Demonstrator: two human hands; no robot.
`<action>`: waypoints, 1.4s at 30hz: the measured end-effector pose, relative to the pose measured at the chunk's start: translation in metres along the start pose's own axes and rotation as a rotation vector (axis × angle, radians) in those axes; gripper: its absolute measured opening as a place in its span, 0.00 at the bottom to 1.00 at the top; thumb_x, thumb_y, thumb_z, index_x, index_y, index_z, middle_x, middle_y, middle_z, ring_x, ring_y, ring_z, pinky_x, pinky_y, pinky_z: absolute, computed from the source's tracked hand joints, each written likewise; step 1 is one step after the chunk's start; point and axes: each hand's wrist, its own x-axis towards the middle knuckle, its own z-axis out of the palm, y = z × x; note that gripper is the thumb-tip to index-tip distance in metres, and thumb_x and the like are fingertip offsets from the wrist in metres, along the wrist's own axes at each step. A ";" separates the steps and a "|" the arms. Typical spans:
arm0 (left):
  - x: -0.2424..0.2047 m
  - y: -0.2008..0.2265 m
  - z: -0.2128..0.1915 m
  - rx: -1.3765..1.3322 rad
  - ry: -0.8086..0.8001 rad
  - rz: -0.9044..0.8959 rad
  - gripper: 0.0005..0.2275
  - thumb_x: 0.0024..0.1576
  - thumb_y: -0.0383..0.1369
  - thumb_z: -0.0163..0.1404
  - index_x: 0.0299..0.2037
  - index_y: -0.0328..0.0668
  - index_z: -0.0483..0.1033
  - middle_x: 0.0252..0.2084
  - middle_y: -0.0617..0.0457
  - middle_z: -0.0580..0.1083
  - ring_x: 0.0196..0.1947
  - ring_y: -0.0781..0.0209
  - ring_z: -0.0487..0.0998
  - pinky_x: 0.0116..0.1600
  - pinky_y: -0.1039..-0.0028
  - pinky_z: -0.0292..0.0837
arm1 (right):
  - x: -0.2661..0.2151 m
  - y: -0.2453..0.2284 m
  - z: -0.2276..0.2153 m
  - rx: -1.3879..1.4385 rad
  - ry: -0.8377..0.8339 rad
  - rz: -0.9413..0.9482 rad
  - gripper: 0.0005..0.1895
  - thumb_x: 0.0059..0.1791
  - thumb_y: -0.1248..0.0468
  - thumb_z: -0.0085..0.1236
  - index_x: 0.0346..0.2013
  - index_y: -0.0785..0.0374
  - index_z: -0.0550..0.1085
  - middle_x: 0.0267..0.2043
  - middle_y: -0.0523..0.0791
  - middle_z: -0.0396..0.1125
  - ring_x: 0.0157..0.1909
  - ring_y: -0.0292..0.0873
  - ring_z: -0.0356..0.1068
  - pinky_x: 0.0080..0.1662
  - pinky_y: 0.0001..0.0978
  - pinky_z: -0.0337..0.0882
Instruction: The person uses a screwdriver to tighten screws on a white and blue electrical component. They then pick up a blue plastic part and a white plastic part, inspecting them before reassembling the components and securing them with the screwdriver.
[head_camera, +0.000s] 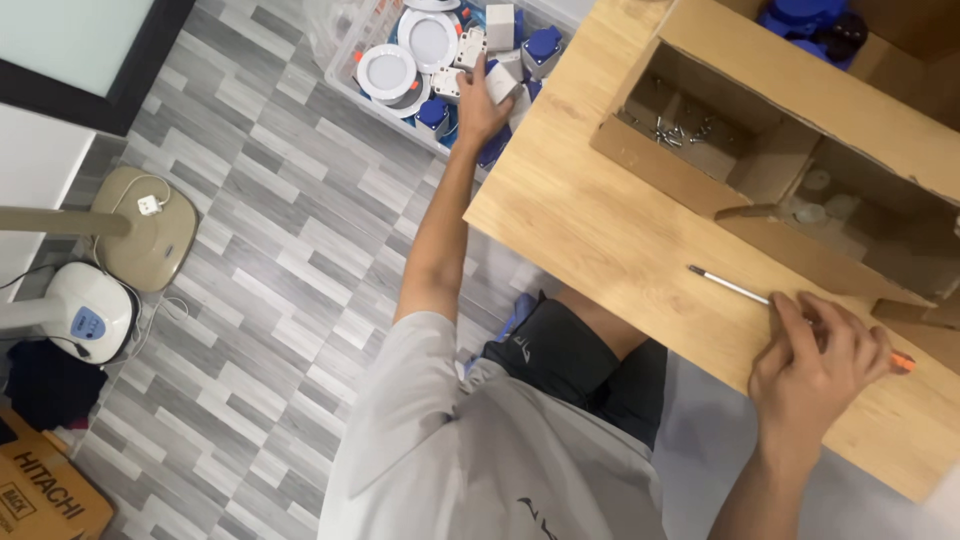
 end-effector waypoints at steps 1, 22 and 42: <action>-0.005 0.004 -0.010 -0.094 0.018 -0.040 0.43 0.58 0.53 0.68 0.78 0.49 0.57 0.62 0.38 0.63 0.58 0.40 0.77 0.65 0.47 0.79 | 0.001 -0.002 0.000 0.028 0.011 0.023 0.12 0.67 0.80 0.72 0.55 0.59 0.89 0.62 0.53 0.78 0.61 0.58 0.74 0.75 0.59 0.58; -0.270 0.201 -0.157 -1.001 -0.165 0.488 0.34 0.44 0.28 0.79 0.51 0.43 0.62 0.62 0.35 0.74 0.65 0.46 0.76 0.70 0.61 0.71 | -0.018 -0.029 -0.003 0.597 0.109 0.070 0.16 0.54 0.68 0.69 0.57 0.67 0.81 0.66 0.60 0.70 0.67 0.67 0.70 0.70 0.62 0.65; -0.338 0.354 -0.070 -0.551 -0.505 0.903 0.12 0.65 0.33 0.60 0.57 0.46 0.84 0.59 0.47 0.77 0.58 0.43 0.83 0.66 0.55 0.77 | -0.010 -0.014 0.014 0.708 0.105 0.075 0.36 0.41 0.56 0.85 0.56 0.73 0.79 0.56 0.55 0.78 0.57 0.58 0.79 0.59 0.44 0.78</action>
